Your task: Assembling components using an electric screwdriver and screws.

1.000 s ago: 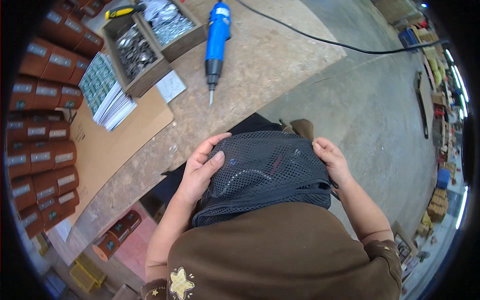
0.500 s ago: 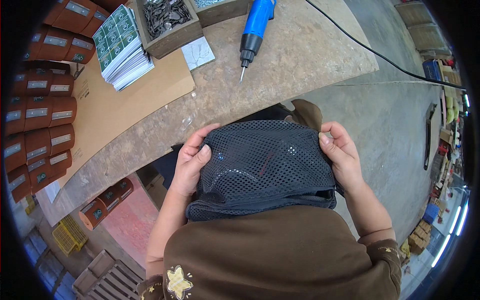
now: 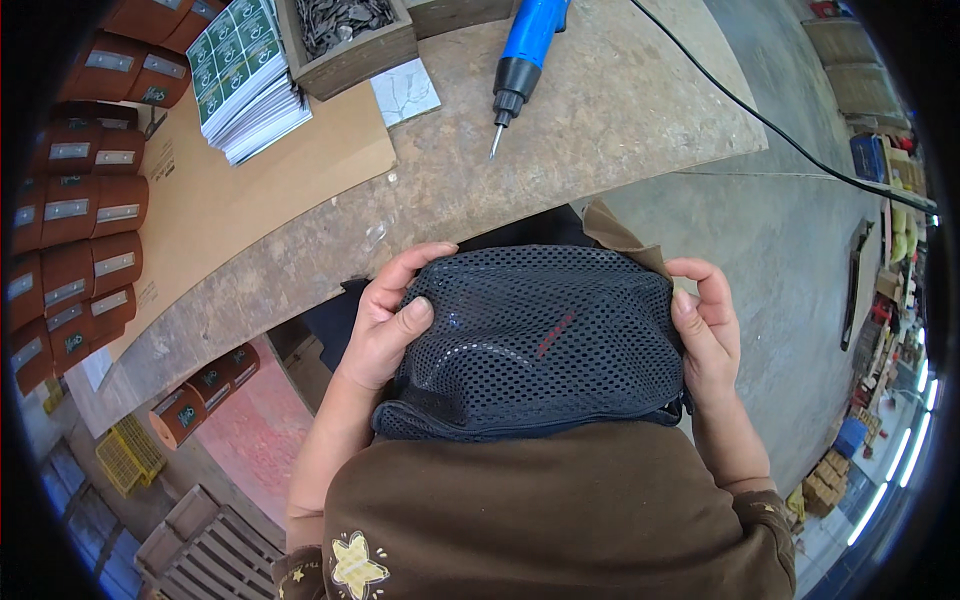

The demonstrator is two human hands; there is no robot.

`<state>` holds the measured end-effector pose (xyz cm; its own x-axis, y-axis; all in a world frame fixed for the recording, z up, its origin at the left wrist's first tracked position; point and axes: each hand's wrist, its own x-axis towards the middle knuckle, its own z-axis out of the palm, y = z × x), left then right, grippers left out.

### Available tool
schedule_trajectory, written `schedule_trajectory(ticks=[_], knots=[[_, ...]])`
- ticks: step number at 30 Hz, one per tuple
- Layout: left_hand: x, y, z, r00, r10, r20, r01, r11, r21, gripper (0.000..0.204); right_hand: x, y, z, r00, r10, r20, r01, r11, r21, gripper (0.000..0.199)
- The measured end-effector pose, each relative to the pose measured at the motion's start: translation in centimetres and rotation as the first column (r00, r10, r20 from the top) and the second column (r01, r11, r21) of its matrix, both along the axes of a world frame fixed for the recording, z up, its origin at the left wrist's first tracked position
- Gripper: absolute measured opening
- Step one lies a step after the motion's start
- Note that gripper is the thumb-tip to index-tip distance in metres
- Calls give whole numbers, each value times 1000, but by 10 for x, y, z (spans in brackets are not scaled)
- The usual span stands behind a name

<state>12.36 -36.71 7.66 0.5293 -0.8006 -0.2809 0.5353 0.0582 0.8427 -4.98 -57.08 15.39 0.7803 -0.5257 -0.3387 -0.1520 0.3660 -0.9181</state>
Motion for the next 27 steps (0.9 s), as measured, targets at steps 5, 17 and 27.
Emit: schedule_trajectory(ticks=[5, 17, 27], knots=[[1, 0, 4, 1000, -30, 0, 30, 999, -38, 52, -3, 1, -1, 999, -12, -37, 11, 999, -31, 29], [-2, 0, 3, 998, -34, 51, 36, 999, -36, 50, -6, 2, 0, 999, 18, -27, -19, 998, -61, 30], [1, 3, 7, 999, -9, 39, 11, 998, -54, 48, -2, 7, 0, 998, -18, -68, 13, 997, -74, 34]])
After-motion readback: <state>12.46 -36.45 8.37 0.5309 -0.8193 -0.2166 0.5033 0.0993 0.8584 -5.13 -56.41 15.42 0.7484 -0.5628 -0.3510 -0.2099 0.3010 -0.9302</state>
